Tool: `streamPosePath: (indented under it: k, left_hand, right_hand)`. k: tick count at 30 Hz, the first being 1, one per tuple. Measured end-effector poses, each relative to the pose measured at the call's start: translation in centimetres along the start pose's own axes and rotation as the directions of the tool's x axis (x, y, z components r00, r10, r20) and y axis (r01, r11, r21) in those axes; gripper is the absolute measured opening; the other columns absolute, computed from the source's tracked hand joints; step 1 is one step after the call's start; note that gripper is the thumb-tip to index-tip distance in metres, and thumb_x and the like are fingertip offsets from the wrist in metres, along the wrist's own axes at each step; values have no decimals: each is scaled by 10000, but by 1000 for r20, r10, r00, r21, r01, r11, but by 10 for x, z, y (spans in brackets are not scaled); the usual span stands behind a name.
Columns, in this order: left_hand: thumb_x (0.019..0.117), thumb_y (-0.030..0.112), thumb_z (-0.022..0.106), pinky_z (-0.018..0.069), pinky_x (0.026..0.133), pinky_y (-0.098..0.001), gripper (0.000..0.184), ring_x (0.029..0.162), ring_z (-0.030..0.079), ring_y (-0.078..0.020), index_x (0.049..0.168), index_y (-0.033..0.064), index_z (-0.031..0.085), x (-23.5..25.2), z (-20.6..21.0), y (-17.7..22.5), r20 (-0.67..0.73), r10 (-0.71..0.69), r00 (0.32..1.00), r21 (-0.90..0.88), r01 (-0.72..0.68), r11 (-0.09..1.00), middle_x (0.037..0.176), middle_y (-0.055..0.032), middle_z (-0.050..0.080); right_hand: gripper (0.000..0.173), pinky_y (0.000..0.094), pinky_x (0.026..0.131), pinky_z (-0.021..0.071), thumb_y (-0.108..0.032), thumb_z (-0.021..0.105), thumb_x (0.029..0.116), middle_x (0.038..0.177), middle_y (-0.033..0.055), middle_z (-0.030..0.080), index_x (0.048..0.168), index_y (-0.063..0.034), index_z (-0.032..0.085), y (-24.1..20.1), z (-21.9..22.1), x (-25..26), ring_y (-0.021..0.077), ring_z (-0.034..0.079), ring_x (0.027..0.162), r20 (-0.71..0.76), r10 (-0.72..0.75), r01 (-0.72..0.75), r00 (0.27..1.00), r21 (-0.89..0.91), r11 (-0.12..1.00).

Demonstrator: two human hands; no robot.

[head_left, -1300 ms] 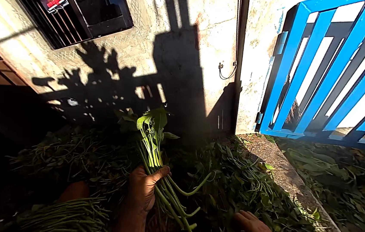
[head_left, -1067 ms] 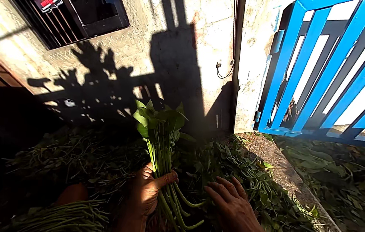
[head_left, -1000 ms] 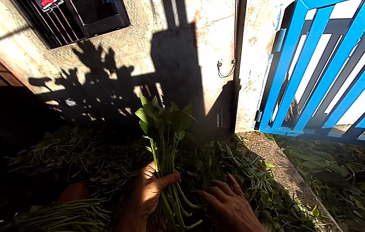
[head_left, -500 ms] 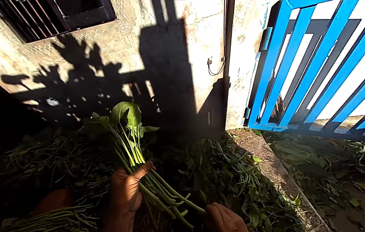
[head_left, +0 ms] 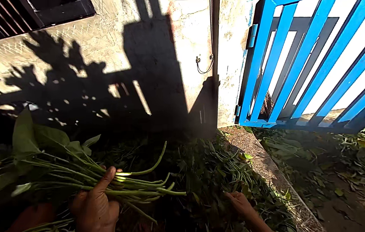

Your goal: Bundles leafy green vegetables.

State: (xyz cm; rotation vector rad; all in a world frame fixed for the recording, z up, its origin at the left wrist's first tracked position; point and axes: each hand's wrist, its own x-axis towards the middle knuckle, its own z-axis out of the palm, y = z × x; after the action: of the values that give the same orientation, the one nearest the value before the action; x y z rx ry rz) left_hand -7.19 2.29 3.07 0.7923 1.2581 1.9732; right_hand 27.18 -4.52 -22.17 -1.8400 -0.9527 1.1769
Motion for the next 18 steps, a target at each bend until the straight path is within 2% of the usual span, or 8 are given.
streamPosePath:
  k: [2,4,7,10,13,15,16,18]
  left_hand:
    - [927,-61,650,636,695,-353,223,735,717,-213,1146,-53,611,-8,2,-2,38,-89,995,19,88,996,860,-133,707]
    - [942,-68,620,643,669,-376,222,723,726,-240,1162,-54,592,-14,6,-2,62,-184,981,41,182,982,868,-150,706]
    - [959,-75,590,649,655,-404,197,712,731,-254,1153,-46,569,-17,8,-4,106,-251,962,42,248,968,871,-156,706]
    - [958,-91,577,655,668,-427,214,726,735,-270,1169,-54,565,-18,11,-4,162,-252,954,24,252,967,896,-165,706]
    - [950,-94,593,655,660,-433,247,728,739,-282,1191,-59,556,-20,13,-5,167,-255,952,39,252,967,915,-183,709]
    - [941,-99,604,654,666,-451,261,733,736,-297,1195,-62,555,-21,13,-5,174,-258,950,40,255,966,925,-194,702]
    - [937,-101,611,655,669,-459,270,735,738,-303,1198,-62,556,-21,14,-5,172,-254,952,43,251,967,933,-197,705]
    - [926,-104,631,658,671,-453,288,738,740,-302,1200,-59,556,-23,15,-4,167,-244,955,48,239,970,938,-193,708]
  right_hand:
    - [331,584,978,498,-276,579,1000,1120,218,715,1128,-21,747,33,-4,35,370,667,1106,-46,133,-140,990,-256,957]
    - [396,580,1075,451,-198,549,1018,1328,278,612,1335,36,583,51,-2,59,408,578,1286,-165,272,-301,948,-196,933]
    - [446,587,1046,461,-184,595,1023,1328,314,587,1378,72,516,58,5,82,425,580,1256,-253,324,-313,912,84,946]
    - [428,586,1045,460,-216,646,1008,1304,297,611,1332,57,585,49,5,96,412,591,1238,-249,295,-269,923,132,954]
    - [366,607,1078,427,-255,624,991,1305,225,646,1289,-46,660,30,14,98,397,574,1277,-186,159,-192,969,-175,966]
    - [386,611,1071,428,-279,585,988,1317,199,632,1316,-86,649,7,31,80,400,548,1295,-120,-16,-29,993,-366,930]
    - [359,584,1047,451,-280,584,981,1267,186,653,1262,-75,670,-4,45,64,391,573,1254,-81,-182,127,980,-446,886]
    - [262,563,928,531,-268,641,931,1125,171,693,1080,-68,723,-17,77,26,382,647,1109,-1,-563,483,827,-512,710]
